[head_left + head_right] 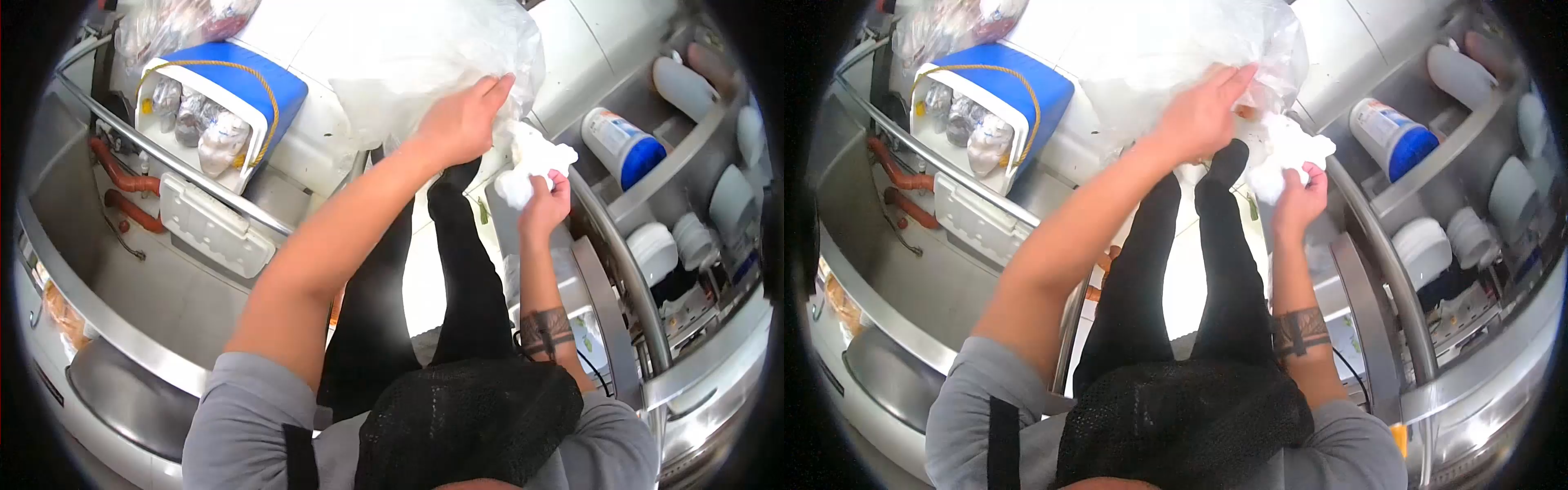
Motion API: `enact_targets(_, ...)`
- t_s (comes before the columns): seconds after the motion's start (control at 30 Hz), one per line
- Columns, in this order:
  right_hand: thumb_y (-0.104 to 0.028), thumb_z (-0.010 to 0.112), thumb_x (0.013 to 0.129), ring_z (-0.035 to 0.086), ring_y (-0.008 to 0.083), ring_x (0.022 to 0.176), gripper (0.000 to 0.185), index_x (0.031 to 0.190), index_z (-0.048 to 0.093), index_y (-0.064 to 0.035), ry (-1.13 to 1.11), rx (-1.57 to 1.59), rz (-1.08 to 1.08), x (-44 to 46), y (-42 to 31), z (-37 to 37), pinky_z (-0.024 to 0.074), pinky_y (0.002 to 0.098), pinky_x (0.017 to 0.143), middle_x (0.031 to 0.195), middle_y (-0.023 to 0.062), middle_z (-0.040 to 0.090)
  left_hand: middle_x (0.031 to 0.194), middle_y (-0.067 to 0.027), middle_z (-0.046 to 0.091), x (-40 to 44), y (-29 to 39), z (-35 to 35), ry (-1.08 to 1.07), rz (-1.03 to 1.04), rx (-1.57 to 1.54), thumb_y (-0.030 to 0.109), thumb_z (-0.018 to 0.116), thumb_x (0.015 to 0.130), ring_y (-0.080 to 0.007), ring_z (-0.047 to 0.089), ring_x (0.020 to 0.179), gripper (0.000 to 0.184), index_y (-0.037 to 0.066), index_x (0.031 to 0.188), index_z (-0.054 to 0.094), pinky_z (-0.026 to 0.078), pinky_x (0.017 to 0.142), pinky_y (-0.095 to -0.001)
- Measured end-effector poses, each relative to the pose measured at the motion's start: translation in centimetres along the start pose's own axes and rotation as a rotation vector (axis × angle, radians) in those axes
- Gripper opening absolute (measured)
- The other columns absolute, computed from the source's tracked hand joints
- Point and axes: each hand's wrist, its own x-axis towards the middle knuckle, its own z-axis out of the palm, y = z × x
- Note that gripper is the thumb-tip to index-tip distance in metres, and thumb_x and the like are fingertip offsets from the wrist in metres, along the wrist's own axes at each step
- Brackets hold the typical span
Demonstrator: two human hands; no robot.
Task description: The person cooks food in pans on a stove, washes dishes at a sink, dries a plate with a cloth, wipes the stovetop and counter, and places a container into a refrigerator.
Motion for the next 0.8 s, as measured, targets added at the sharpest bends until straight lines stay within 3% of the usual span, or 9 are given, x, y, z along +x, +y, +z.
enact_targets(0.17,0.005,0.066,0.076,0.062,0.0175,0.089,0.012,0.085,0.061,-0.0017,-0.441,-0.184,-0.343,-8.6,-7.3,-1.4,0.0505,0.0307,0.080,0.093,0.0079,0.064,0.121,-0.0136,0.063,2.9,5.0,-9.6,-0.103,0.226,0.373,0.006,0.060,0.080,-0.0314,0.063,0.107,0.053,0.013,0.133,0.058,0.053,0.086,-0.0407)
enact_targets(0.27,-0.002,0.069,0.077,0.064,0.0266,0.089,0.026,0.103,0.069,-0.0045,-0.936,-0.141,-0.470,-11.1,-11.6,4.3,0.0513,0.0327,0.079,0.098,0.0118,0.065,0.122,-0.0126,0.065,5.5,9.0,-13.7,-0.309,0.254,0.800,0.013,0.064,0.085,-0.0258,0.065,0.106,0.045,0.012,0.131,0.061,0.054,0.087,-0.0360)
enact_targets(0.3,-0.005,0.071,0.078,0.057,0.0220,0.077,0.027,0.105,0.070,-0.0044,-1.006,-0.159,-0.474,-11.4,-12.7,6.0,0.0473,0.0329,0.071,0.089,0.0099,0.062,0.102,-0.0159,0.066,6.5,9.5,-13.5,0.044,0.573,0.598,0.021,0.066,0.085,-0.0322,0.065,0.090,0.024,0.008,0.105,0.065,0.053,0.079,-0.0416)
enact_targets(0.37,-0.014,0.071,0.082,0.056,0.0277,0.083,0.040,0.120,0.065,-0.0091,-1.074,-0.158,-0.519,-11.4,-12.7,9.2,0.0470,0.0371,0.076,0.097,0.0125,0.059,0.081,-0.0192,0.068,8.1,9.9,-13.5,0.383,0.878,0.365,0.030,0.067,0.084,-0.0386,0.066,0.075,0.027,0.004,0.079,0.069,0.052,0.072,-0.0472)
enact_targets(0.4,-0.021,0.074,0.083,0.055,0.0298,0.088,0.047,0.126,0.060,-0.0065,-0.982,-0.100,-0.732,-10.7,-11.3,11.3,0.0460,0.0390,0.078,0.099,0.0144,0.058,0.081,-0.0207,0.067,8.7,9.9,-13.4,0.106,0.718,0.438,0.032,0.068,0.085,-0.0400,0.066,0.076,0.029,0.003,0.080,0.068,0.052,0.072,-0.0482)
enact_targets(0.47,-0.029,0.075,0.084,0.056,0.0308,0.095,0.055,0.128,0.056,-0.0028,-0.673,-0.125,-0.691,-9.5,-10.7,14.2,0.0473,0.0398,0.084,0.101,0.0164,0.059,0.079,-0.0243,0.067,8.5,11.8,-13.5,-0.214,0.276,0.497,0.035,0.070,0.085,-0.0429,0.065,0.081,0.036,-0.001,0.080,0.066,0.052,0.076,-0.0504)
enact_targets(0.53,-0.032,0.076,0.083,0.053,0.0448,0.119,0.067,0.130,0.050,0.0084,-0.514,-0.260,-0.529,-5.6,-12.0,15.4,0.0398,0.0465,0.106,0.129,0.0295,0.055,0.080,-0.0245,0.067,8.9,12.2,-13.9,-0.186,0.279,0.520,0.035,0.070,0.084,-0.0433,0.065,0.082,0.037,-0.001,0.080,0.066,0.052,0.076,-0.0506)
enact_targets(0.67,-0.054,0.048,0.095,0.052,0.0440,0.126,0.074,0.134,0.051,0.0084,-0.332,-0.619,-0.081,0.9,-11.3,13.9,0.0404,0.0452,0.106,0.125,0.0324,0.059,0.083,-0.0262,0.067,8.3,13.2,-15.5,-0.204,0.209,0.541,0.037,0.073,0.081,-0.0424,0.066,0.084,0.039,-0.002,0.082,0.066,0.052,0.075,-0.0482)
enact_targets(0.8,-0.039,0.043,0.095,0.047,0.0449,0.132,0.064,0.143,0.044,0.0024,-0.619,-0.899,-0.181,5.5,-9.9,12.0,0.0354,0.0465,0.111,0.135,0.0334,0.052,0.081,-0.0233,0.066,6.5,17.0,-17.6,-0.290,0.165,0.338,0.027,0.075,0.077,-0.0394,0.065,0.080,0.030,0.001,0.080,0.063,0.051,0.073,-0.0443)
